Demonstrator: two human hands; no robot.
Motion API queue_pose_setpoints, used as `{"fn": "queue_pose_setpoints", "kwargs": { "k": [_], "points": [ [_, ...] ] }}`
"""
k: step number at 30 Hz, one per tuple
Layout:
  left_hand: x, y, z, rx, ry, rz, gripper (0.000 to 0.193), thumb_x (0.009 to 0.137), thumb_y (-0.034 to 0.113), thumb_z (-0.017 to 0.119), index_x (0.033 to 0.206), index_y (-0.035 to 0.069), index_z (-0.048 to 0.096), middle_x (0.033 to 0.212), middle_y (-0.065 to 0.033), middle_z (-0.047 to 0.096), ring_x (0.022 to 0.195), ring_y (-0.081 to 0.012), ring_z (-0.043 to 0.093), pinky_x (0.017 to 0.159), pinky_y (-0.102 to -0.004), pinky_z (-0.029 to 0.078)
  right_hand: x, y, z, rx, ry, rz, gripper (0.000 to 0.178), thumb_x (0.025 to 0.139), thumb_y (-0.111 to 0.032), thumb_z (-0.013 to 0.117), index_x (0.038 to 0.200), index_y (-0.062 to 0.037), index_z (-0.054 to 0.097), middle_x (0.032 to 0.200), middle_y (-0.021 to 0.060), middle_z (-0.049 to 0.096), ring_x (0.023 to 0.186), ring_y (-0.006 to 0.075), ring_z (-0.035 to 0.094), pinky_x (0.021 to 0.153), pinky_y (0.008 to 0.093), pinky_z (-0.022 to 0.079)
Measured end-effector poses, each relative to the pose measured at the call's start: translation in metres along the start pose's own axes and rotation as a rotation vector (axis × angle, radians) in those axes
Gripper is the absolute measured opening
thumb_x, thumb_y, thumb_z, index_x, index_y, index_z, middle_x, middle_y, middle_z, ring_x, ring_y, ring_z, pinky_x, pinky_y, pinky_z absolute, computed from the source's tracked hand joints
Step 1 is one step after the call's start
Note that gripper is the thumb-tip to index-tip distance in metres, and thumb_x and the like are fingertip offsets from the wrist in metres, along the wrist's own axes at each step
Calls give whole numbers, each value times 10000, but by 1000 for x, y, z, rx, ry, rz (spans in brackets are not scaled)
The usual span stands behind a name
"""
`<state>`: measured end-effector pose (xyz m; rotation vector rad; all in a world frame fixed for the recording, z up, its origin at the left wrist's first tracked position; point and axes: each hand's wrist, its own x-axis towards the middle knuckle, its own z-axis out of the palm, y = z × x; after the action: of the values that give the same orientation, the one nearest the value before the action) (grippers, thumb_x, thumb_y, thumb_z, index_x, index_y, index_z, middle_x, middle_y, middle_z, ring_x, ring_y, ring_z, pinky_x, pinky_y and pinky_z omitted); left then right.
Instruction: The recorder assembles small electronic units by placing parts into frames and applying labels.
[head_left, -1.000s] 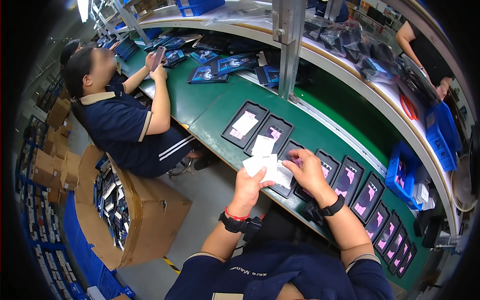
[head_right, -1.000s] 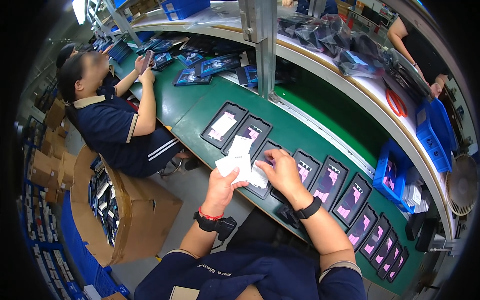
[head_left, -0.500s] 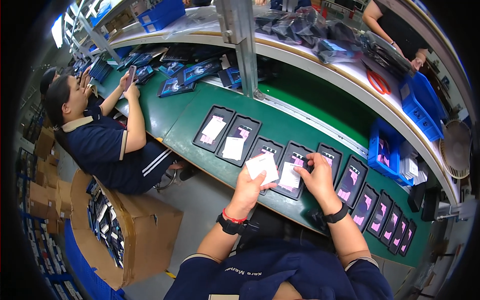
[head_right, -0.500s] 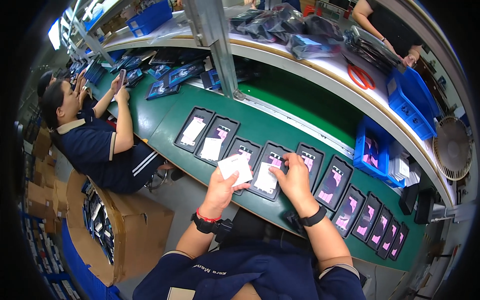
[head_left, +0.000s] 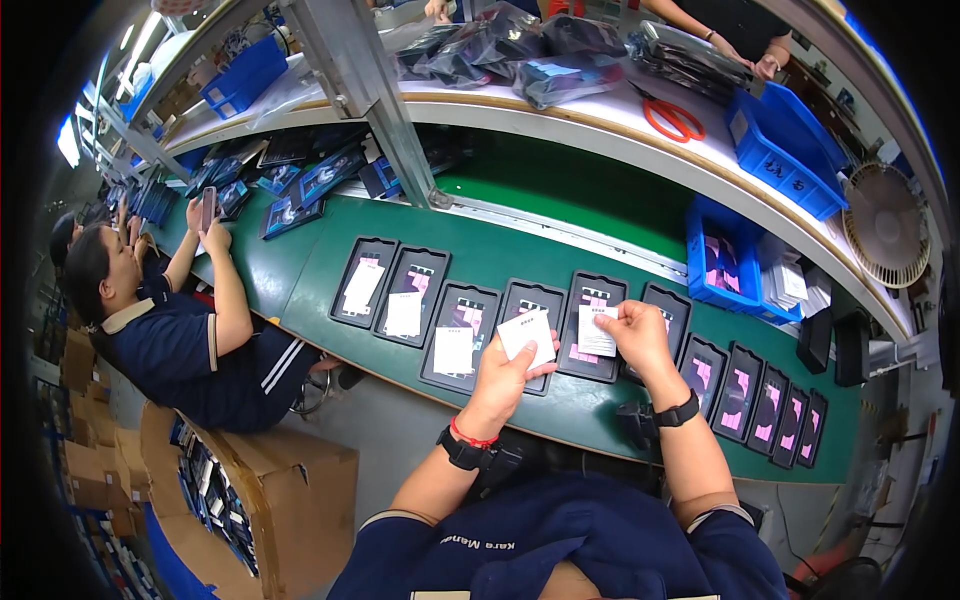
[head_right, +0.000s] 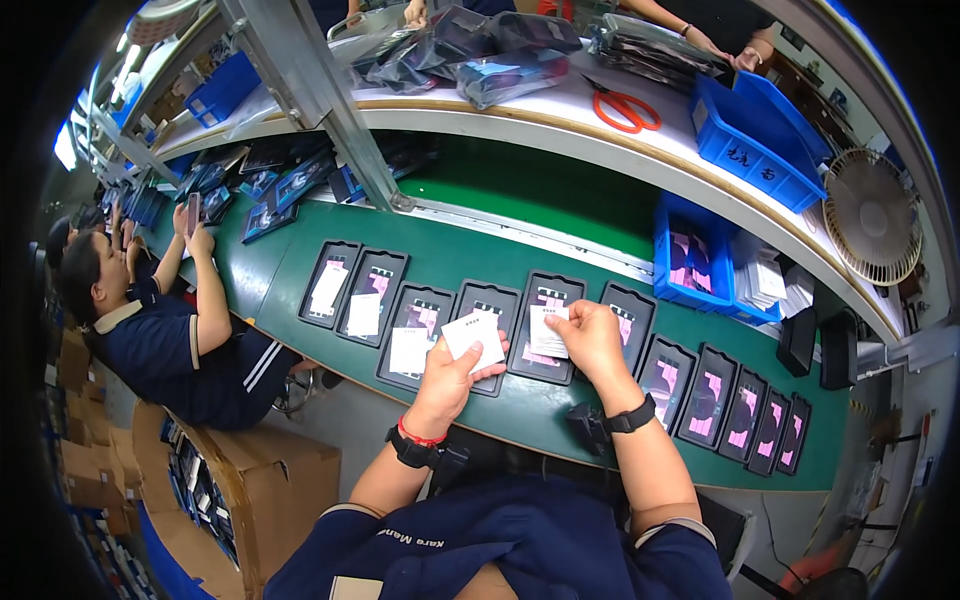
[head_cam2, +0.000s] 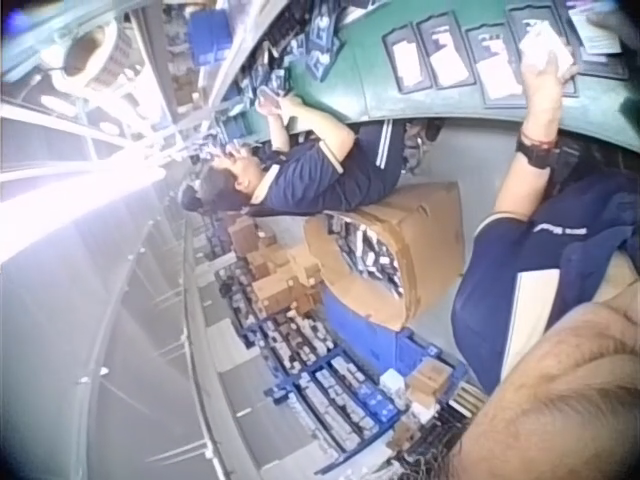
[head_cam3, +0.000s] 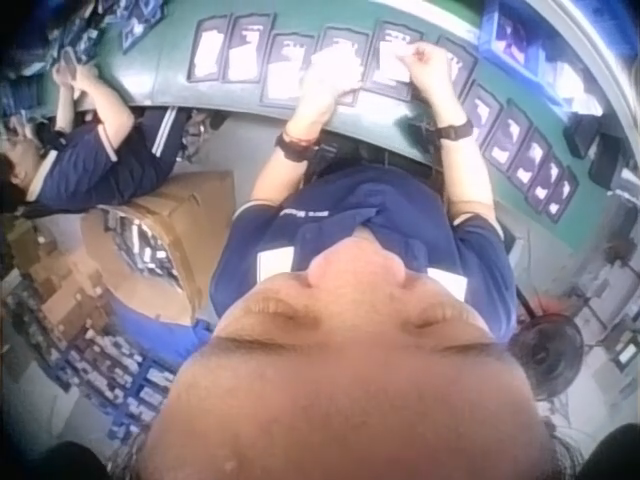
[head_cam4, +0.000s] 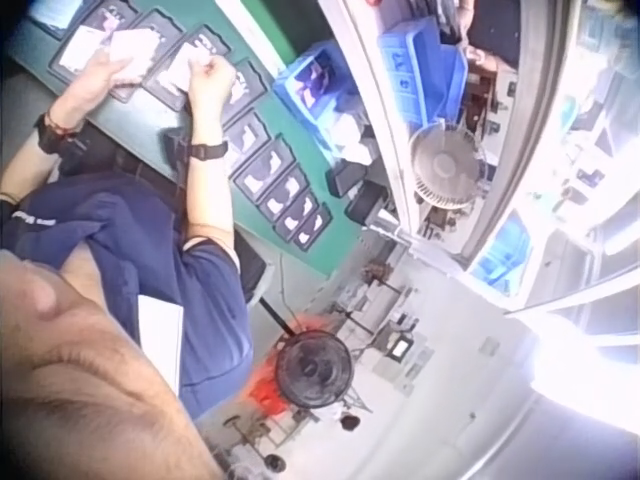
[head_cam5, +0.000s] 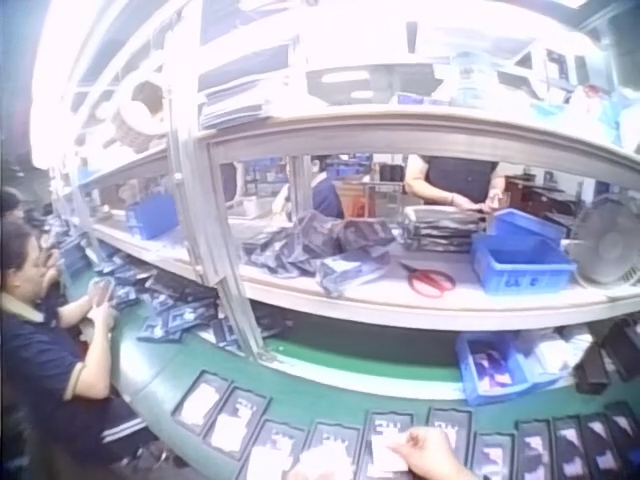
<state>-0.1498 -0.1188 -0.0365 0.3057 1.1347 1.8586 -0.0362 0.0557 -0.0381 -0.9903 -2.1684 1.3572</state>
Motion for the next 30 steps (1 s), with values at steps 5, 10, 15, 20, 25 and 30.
{"fn": "queue_pose_setpoints", "kwargs": {
  "k": [5, 10, 15, 20, 25, 30],
  "points": [
    [8, -18, 17, 86, 18, -3, 285, 873, 14, 556, 1156, -3, 521, 1021, -107, 625, 868, -196, 639, 630, -301, 573, -17, -28, -5, -458, 481, -459, 255, 714, -176, 766, 804, 16, 623, 596, 60, 596, 540, 101, 545, 513, 261, 443],
    [18, -35, 50, 53, -147, -47, 293, 868, 43, 580, 1154, 6, 525, 1006, -81, 619, 829, -156, 629, 586, -268, 555, -19, -8, -29, 234, -67, -7, 177, 752, -116, 747, 743, 8, 621, 655, 18, 610, 602, 41, 527, 531, 212, 438],
    [24, -40, 73, -19, -200, -104, 285, 923, 128, 524, 1177, 0, 507, 1024, -107, 625, 851, -190, 642, 641, -315, 559, -24, 0, -68, 460, -129, 80, 99, 820, -62, 667, 789, 30, 643, 711, 17, 634, 633, 43, 539, 562, 201, 447],
    [33, -47, 83, -3, -185, -116, 270, 946, 146, 485, 1176, 7, 506, 1046, -103, 616, 879, -202, 637, 647, -314, 562, -22, 25, -105, 406, 19, 197, 84, 842, -35, 618, 838, 43, 649, 726, 32, 650, 635, 59, 567, 556, 216, 453],
    [38, -51, 100, 31, -135, -86, 268, 948, 143, 479, 1177, 6, 507, 1052, -111, 614, 869, -200, 636, 648, -317, 566, -13, 47, -113, -503, 502, -248, 263, 762, -118, 705, 942, 63, 645, 755, 110, 662, 606, 121, 586, 570, 277, 465],
    [39, -70, 131, 78, -243, -128, 279, 944, 146, 492, 1184, 5, 503, 1048, -102, 616, 902, -200, 629, 675, -328, 558, -31, 45, -116, 342, -31, 109, 214, 823, -97, 654, 980, 43, 614, 804, 62, 654, 706, 83, 585, 647, 247, 468]
  ]
}}
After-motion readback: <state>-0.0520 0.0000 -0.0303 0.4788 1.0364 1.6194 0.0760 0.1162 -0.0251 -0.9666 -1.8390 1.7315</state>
